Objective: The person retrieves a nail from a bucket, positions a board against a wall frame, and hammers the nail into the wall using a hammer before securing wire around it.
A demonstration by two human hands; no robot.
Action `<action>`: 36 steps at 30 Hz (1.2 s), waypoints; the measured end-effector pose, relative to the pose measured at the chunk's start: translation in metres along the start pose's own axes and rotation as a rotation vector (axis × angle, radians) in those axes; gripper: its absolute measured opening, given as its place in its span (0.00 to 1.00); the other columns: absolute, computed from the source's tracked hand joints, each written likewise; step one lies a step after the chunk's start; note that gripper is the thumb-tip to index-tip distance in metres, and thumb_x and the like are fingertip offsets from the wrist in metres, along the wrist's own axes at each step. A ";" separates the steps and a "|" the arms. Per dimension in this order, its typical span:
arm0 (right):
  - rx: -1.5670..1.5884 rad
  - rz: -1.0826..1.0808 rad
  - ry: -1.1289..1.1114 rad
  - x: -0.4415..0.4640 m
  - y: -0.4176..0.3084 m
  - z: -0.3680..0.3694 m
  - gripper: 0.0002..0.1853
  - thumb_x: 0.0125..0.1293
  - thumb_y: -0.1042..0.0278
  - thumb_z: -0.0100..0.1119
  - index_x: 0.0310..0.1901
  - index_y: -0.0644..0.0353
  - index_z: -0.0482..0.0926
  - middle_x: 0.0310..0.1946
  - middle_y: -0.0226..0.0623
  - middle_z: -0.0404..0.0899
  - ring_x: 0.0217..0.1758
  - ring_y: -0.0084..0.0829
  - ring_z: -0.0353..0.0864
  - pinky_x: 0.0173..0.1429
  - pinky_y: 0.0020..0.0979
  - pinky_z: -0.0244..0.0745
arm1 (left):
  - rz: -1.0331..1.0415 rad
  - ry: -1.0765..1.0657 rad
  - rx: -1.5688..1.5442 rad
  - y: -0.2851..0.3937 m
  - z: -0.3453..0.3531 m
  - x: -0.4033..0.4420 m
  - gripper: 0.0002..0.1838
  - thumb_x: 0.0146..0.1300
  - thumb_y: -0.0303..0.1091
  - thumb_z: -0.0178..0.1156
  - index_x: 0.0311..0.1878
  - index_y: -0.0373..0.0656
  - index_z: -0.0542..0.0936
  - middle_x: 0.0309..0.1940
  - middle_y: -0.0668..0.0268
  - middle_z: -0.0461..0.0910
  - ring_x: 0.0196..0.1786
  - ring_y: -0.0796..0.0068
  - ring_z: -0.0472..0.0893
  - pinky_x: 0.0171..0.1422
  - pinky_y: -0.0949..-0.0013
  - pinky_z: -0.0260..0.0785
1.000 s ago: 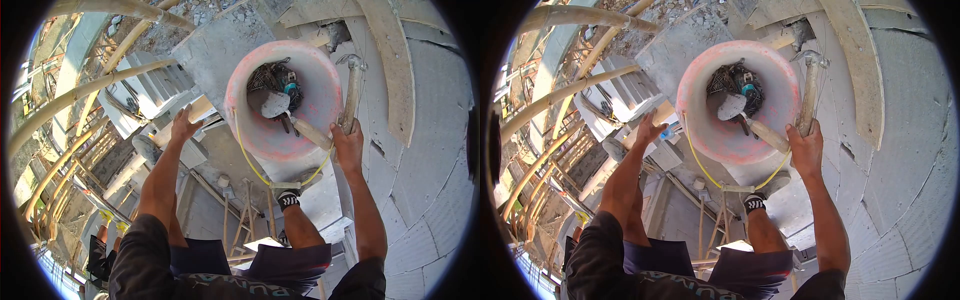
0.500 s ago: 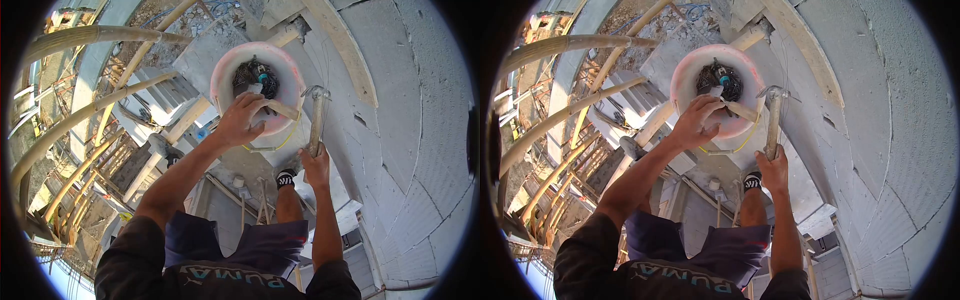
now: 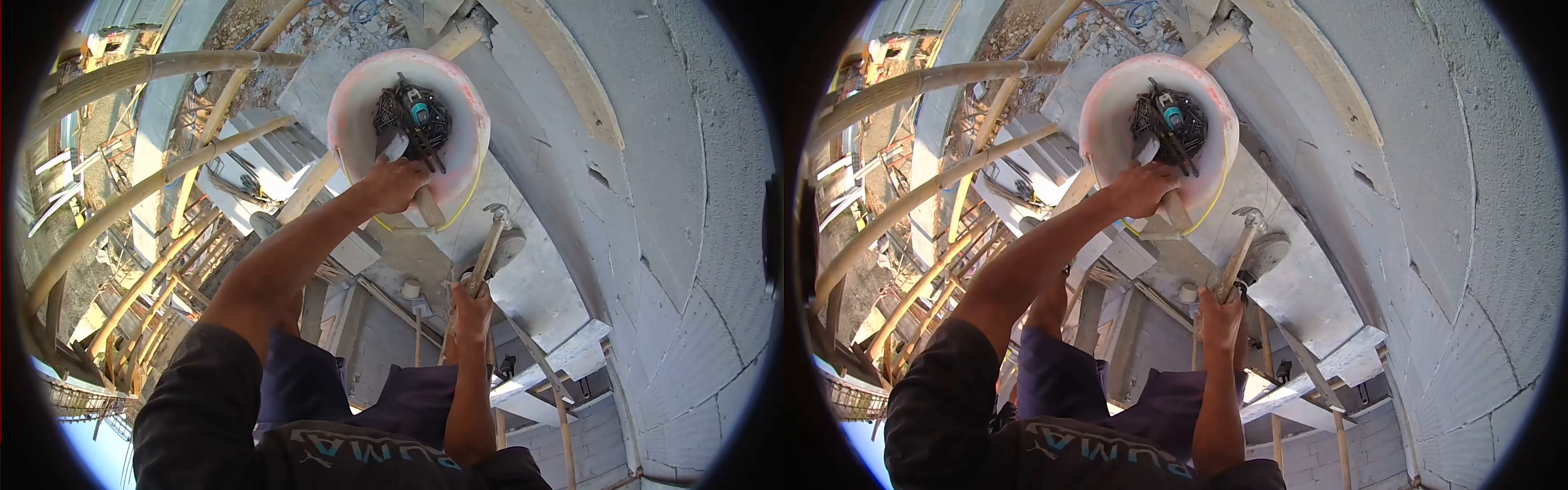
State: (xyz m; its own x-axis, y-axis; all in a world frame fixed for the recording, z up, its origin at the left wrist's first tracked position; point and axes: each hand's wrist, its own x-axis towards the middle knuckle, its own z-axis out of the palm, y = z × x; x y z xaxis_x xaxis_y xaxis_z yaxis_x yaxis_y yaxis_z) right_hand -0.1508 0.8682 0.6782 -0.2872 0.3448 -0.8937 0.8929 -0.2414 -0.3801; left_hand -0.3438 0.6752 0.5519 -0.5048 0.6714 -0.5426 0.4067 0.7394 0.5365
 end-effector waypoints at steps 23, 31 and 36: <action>0.102 0.040 -0.009 0.016 -0.027 -0.011 0.08 0.64 0.67 0.66 0.37 0.57 0.76 0.20 0.25 0.71 0.18 0.19 0.67 0.24 0.24 0.62 | -0.592 0.157 -0.381 -0.017 0.039 0.179 0.19 0.62 0.34 0.57 0.55 0.39 0.83 0.62 0.46 0.78 0.63 0.48 0.80 0.67 0.52 0.73; 0.113 0.040 -0.045 0.017 -0.019 -0.011 0.08 0.64 0.67 0.66 0.35 0.57 0.75 0.20 0.26 0.71 0.18 0.19 0.68 0.24 0.24 0.63 | -0.643 0.212 -0.459 -0.012 0.024 0.168 0.16 0.63 0.37 0.56 0.49 0.42 0.86 0.45 0.49 0.86 0.52 0.46 0.84 0.56 0.52 0.77; 0.068 0.056 -0.019 0.017 -0.005 -0.006 0.08 0.64 0.66 0.66 0.34 0.58 0.76 0.19 0.26 0.72 0.16 0.20 0.68 0.22 0.25 0.63 | -0.636 0.511 -0.787 0.011 0.002 0.127 0.14 0.65 0.35 0.57 0.48 0.43 0.86 0.39 0.56 0.88 0.44 0.62 0.88 0.47 0.62 0.78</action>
State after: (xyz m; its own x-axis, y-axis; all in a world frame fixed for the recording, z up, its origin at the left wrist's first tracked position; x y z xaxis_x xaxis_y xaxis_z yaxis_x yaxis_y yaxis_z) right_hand -0.1579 0.8805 0.6656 -0.2445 0.3116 -0.9182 0.8824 -0.3211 -0.3439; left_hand -0.4022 0.7686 0.4876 -0.7744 -0.0480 -0.6309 -0.5354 0.5811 0.6129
